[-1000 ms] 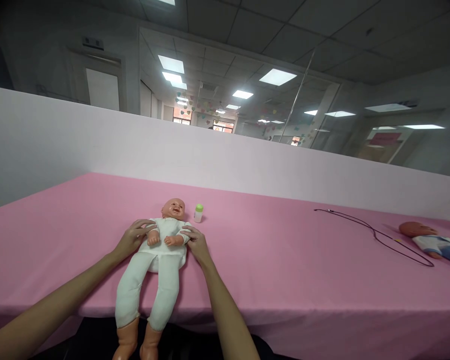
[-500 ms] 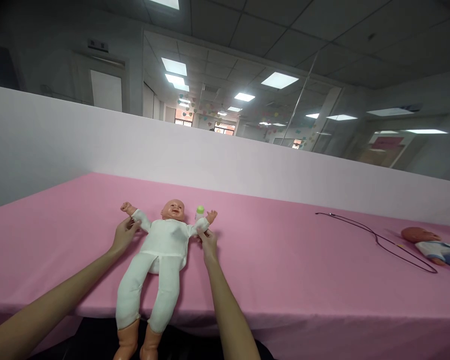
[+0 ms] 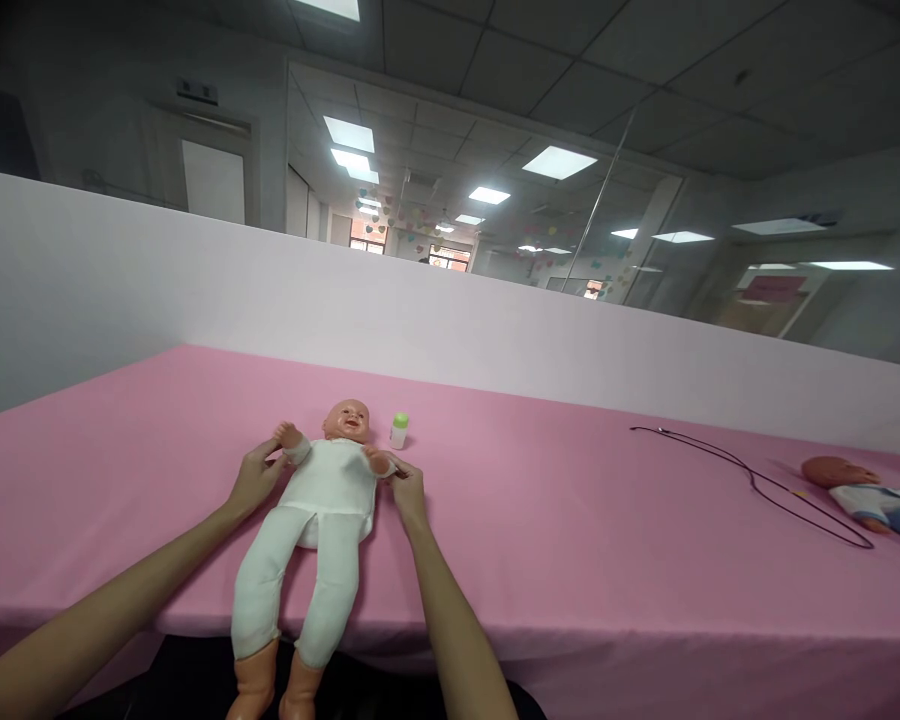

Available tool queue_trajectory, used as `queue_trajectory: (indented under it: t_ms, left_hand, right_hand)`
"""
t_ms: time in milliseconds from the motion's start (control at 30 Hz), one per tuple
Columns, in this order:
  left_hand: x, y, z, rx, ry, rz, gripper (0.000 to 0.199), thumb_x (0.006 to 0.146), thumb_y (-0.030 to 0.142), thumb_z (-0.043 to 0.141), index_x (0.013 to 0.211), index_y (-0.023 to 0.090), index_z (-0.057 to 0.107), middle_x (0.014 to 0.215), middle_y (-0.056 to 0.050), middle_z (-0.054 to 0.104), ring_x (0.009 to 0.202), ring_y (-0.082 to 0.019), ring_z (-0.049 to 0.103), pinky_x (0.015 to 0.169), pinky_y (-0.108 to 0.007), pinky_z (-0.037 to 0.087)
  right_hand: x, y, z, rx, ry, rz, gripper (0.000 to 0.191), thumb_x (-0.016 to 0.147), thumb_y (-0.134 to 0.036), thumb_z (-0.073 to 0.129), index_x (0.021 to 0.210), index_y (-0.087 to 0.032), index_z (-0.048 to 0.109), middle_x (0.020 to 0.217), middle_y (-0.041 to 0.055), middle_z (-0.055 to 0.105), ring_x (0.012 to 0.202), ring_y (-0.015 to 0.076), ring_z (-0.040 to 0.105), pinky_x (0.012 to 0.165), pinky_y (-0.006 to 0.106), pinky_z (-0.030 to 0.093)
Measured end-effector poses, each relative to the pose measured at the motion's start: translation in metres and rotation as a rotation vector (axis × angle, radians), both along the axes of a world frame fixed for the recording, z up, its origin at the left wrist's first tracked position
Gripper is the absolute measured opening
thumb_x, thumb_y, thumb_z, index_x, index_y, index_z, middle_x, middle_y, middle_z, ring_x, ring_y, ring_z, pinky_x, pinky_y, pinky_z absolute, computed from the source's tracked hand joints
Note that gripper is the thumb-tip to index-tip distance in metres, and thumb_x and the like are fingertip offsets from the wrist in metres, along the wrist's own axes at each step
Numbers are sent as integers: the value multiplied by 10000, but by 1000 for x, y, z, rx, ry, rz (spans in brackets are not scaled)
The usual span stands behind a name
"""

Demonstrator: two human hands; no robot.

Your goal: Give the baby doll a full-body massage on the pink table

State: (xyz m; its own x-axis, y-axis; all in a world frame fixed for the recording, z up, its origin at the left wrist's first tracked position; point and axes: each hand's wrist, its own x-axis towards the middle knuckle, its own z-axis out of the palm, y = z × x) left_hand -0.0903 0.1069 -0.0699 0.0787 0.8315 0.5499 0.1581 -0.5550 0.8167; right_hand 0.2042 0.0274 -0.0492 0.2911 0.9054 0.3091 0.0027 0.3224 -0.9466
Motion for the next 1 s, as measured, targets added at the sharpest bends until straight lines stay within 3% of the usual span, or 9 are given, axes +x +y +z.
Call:
queue_trajectory:
  t_ms: [100, 200, 333, 433, 567, 667, 733, 833, 1000]
  left_hand:
    - [-3, 4, 1, -190, -226, 75, 348, 889, 455, 619, 1058, 154, 663, 999, -103, 752, 822, -258, 724, 729, -371, 596]
    - [-5, 4, 2, -245, -294, 90, 392, 864, 497, 649, 1041, 147, 649, 963, -102, 740, 792, -258, 721, 709, -372, 598]
    - [-2, -2, 4, -56, -107, 54, 331, 899, 418, 616, 1096, 164, 697, 1072, -106, 748, 957, -270, 705, 797, -367, 585]
    - [1, -9, 5, 152, 143, -69, 303, 930, 313, 556, 1142, 229, 755, 1236, -89, 723, 1137, -277, 661, 913, -402, 568]
    - [1, -13, 3, 315, 300, -101, 345, 935, 239, 516, 1153, 287, 779, 1272, -64, 719, 1179, -262, 648, 996, -445, 538]
    - [2, -13, 4, 201, 236, -56, 327, 931, 273, 543, 1186, 256, 748, 1279, -77, 718, 1149, -268, 665, 923, -409, 572]
    - [2, -11, 6, 68, 107, 5, 307, 920, 324, 570, 1162, 213, 722, 1200, -99, 740, 1068, -275, 693, 834, -384, 595]
    - [-1, -6, 8, -153, -162, 93, 327, 870, 412, 619, 1080, 169, 678, 1055, -108, 747, 869, -259, 721, 671, -347, 602]
    - [-6, 1, 9, -348, -392, 139, 360, 772, 464, 709, 936, 149, 648, 850, -73, 709, 694, -230, 700, 635, -370, 614]
  right_hand:
    - [9, 5, -5, -49, 104, -111, 352, 690, -395, 823, 949, -167, 754, 750, 28, 742, 637, 171, 640, 583, 273, 484]
    - [14, 7, -5, -62, 135, -114, 409, 703, -429, 829, 1002, -167, 730, 705, 9, 708, 566, 142, 586, 527, 252, 435]
    - [8, 2, 1, -12, 30, 5, 339, 669, -306, 843, 978, -186, 771, 926, 55, 780, 803, 208, 698, 756, 325, 555]
    - [-2, -3, 4, 46, -141, 134, 226, 688, -229, 766, 906, -198, 814, 1070, 81, 792, 1038, 278, 710, 968, 407, 537]
    - [-7, -6, 2, 74, -263, 154, 269, 702, -195, 659, 909, -220, 830, 1112, 80, 791, 1112, 286, 704, 1056, 450, 499]
    - [-5, -2, 1, 53, -192, 91, 294, 692, -215, 656, 941, -209, 813, 1102, 79, 793, 1080, 269, 712, 999, 419, 534]
    - [-2, 1, 0, 24, -85, 17, 298, 686, -250, 688, 966, -195, 776, 1025, 73, 795, 911, 235, 730, 816, 358, 579]
    - [4, 4, 0, -31, 21, -90, 354, 690, -306, 753, 1018, -187, 691, 814, 20, 753, 603, 157, 643, 553, 269, 498]
    - [9, 3, 1, -48, 130, -119, 417, 718, -405, 790, 1040, -184, 642, 735, 1, 699, 561, 136, 593, 535, 254, 464]
